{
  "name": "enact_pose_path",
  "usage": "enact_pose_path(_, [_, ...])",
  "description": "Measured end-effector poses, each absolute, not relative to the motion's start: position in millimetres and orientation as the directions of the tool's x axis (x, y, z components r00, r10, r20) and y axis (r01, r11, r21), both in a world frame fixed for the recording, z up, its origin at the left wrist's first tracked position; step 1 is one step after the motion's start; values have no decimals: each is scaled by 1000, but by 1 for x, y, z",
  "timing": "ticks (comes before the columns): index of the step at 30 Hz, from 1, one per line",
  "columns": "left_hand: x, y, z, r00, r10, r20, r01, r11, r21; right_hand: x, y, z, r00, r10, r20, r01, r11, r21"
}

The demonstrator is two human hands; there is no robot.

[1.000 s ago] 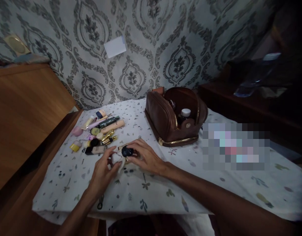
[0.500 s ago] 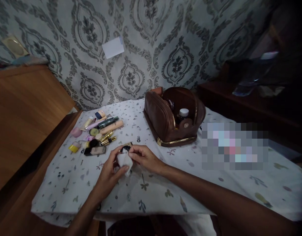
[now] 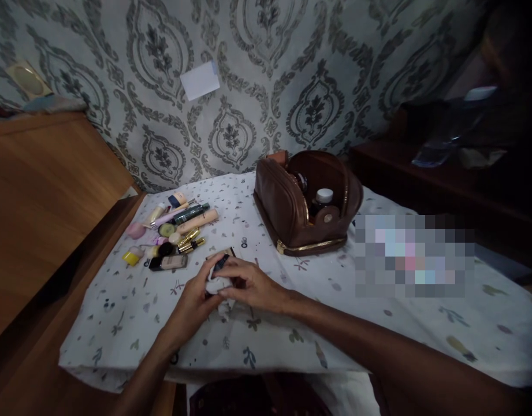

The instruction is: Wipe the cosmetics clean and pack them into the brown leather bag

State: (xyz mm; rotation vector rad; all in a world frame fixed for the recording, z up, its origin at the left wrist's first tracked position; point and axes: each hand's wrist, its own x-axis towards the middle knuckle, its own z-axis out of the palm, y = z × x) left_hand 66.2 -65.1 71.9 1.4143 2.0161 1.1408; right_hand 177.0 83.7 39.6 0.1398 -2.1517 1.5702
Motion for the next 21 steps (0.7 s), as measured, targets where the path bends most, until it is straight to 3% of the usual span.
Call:
enact_pose_path(3, [66, -65, 71, -404, 907, 117, 457, 89, 885, 175, 83, 37, -859, 262, 440, -350, 327, -878])
enact_pose_path(8, [67, -67, 70, -483, 875, -31, 10, 41, 999, 178, 82, 41, -810, 404, 426, -319, 306, -897])
enact_pose_path(14, [72, -59, 75, -658, 729, -187, -323, -49, 945, 182, 79, 39, -696, 236, 679, -464, 574, -675])
enact_pose_path(21, [72, -62, 84, -682, 678, -276, -524, -189, 830, 184, 79, 40, -617, 245, 748, -451, 669, -591])
